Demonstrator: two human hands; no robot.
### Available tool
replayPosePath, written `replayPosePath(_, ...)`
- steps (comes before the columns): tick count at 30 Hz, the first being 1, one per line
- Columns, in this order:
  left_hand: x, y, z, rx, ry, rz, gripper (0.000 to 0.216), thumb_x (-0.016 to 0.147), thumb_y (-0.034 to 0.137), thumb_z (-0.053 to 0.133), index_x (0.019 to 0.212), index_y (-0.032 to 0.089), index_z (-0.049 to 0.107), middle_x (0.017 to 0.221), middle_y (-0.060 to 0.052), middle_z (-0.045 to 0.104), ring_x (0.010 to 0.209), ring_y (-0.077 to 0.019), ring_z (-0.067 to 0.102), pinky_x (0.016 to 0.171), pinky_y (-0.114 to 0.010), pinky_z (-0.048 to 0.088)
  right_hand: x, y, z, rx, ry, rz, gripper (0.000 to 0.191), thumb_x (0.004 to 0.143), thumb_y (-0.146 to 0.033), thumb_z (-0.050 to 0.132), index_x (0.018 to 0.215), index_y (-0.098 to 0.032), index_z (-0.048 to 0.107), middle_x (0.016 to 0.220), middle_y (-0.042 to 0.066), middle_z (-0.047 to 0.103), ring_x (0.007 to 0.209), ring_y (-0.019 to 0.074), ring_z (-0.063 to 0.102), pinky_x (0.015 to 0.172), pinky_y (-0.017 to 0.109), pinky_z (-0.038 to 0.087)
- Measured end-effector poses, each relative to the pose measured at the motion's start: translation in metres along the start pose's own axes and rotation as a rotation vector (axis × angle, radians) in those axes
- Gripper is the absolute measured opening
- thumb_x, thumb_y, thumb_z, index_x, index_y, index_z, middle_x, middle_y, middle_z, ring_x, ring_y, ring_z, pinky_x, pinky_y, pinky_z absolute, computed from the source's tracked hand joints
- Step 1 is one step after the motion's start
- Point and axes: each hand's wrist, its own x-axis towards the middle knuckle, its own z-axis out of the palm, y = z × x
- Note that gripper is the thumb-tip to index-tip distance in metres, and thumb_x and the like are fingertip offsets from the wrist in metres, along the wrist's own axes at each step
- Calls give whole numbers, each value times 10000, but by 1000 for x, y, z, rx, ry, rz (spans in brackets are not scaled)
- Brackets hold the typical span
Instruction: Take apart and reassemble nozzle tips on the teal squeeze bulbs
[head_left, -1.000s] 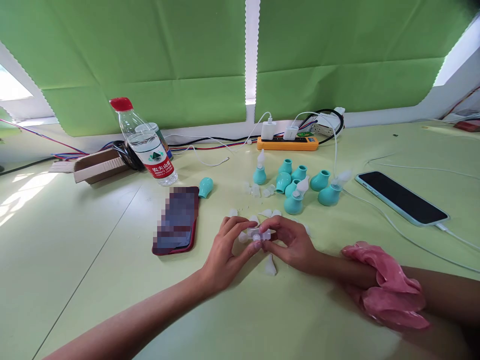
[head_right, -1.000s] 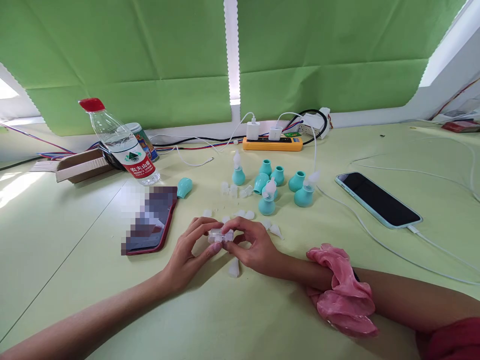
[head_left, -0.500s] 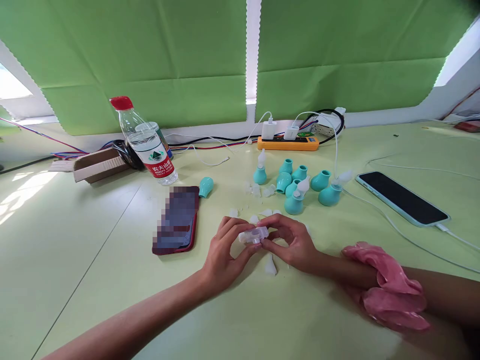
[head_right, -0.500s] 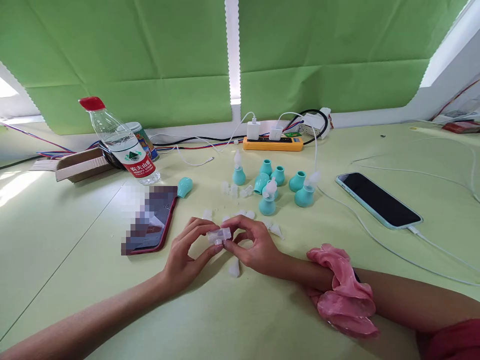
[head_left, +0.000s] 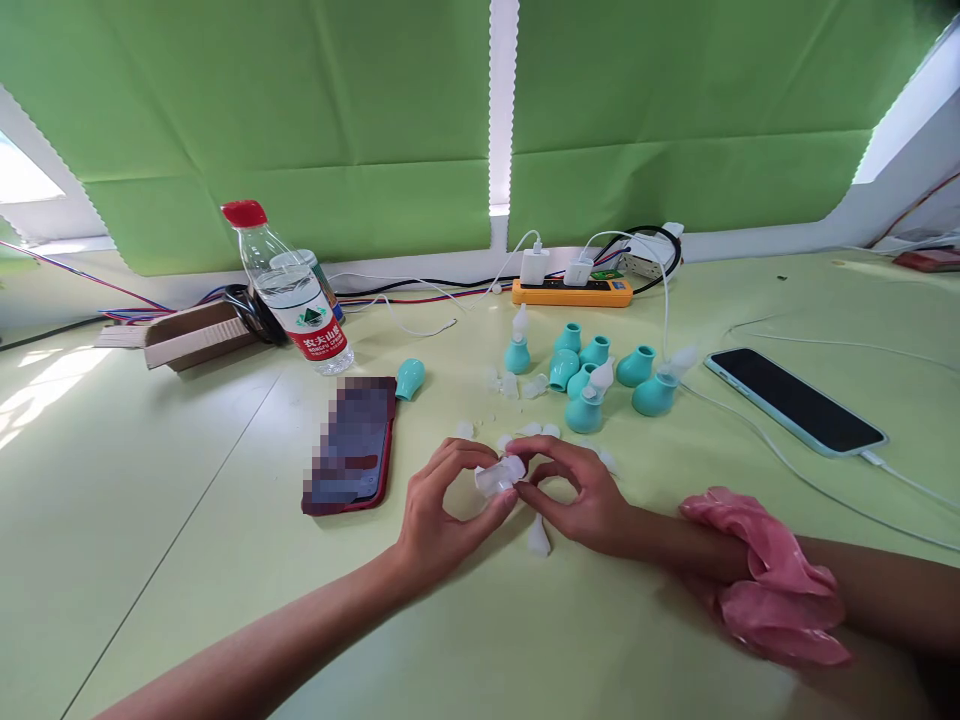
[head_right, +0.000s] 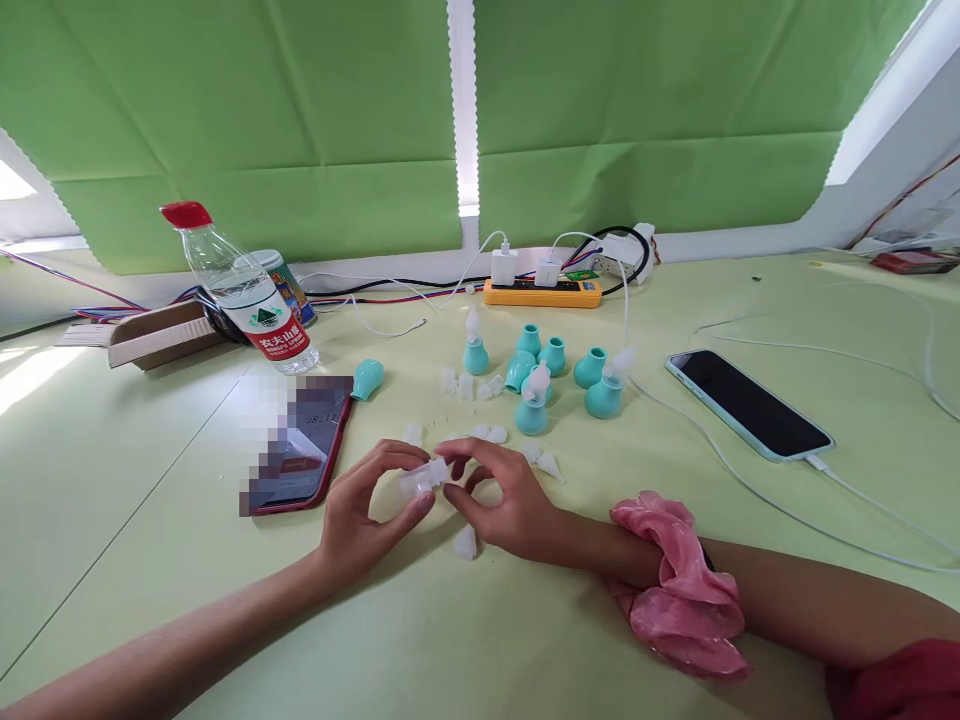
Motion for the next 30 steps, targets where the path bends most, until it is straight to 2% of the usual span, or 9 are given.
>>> replayPosePath(4,-4,-3,2,-44,18,-112,170,654,141,608,783,161,498,925,-102,632,823,-192,606,737,-338,492,13,-23,-18,-247,77,-233,374,731,-151,549,1061,-304,460,1081,41,529,943,192,524,675,306,514)
replayPosePath(7,-8,-6,4,-94,22,-150,207,636,89,590,755,175,445,964,-99,633,849,-188,610,754,-340,498,31,-48,-55,-536,241,-426,271,714,-159,580,960,-258,523,1089,48,520,934,189,534,799,346,460)
replayPosePath(9,-8,-7,5,-103,21,-144,211,629,74,580,739,179,433,935,-86,639,837,-179,611,730,-324,511,43,-61,-88,-691,292,-426,174,730,-201,564,902,-223,553,991,34,573,919,183,549,815,344,448)
replayPosePath(11,-7,-6,5,-89,25,-127,204,621,76,579,729,178,439,892,-74,646,808,-173,614,696,-307,522,51,-65,-121,-817,280,-315,124,739,-266,553,845,-207,575,828,9,615,757,150,583,724,305,476)
replayPosePath(15,-4,-2,4,-30,31,-108,173,634,106,583,772,165,498,811,-49,654,731,-158,623,654,-282,531,61,-50,-165,-1040,165,-102,274,704,-388,554,889,-190,591,843,27,630,687,162,580,644,299,469)
replayPosePath(19,-2,-1,3,31,26,-106,148,655,137,587,795,153,539,722,-25,634,642,-137,601,627,-275,528,70,-24,-160,-1381,-76,182,451,714,-426,520,1077,-159,528,1070,112,573,924,262,541,676,339,429)
replayPosePath(23,-4,-3,2,47,10,-102,150,682,152,583,823,152,532,700,-16,593,620,-122,556,618,-276,511,75,-4,-141,-1580,-276,417,265,696,-318,547,855,-118,619,805,146,636,791,293,584,608,348,387)
replayPosePath(27,-6,-6,1,27,17,-73,183,697,167,590,871,159,531,744,-24,572,664,-126,531,622,-269,487,76,-2,-141,-1588,-293,413,210,699,-290,546,834,-149,625,789,111,636,725,259,593,565,310,366)
replayPosePath(30,-5,-8,0,-9,35,-98,160,718,189,588,861,164,520,789,-35,544,713,-133,516,643,-273,471,73,-18,-146,-1532,-89,292,220,690,-347,558,807,-170,618,758,73,632,706,239,581,553,305,375)
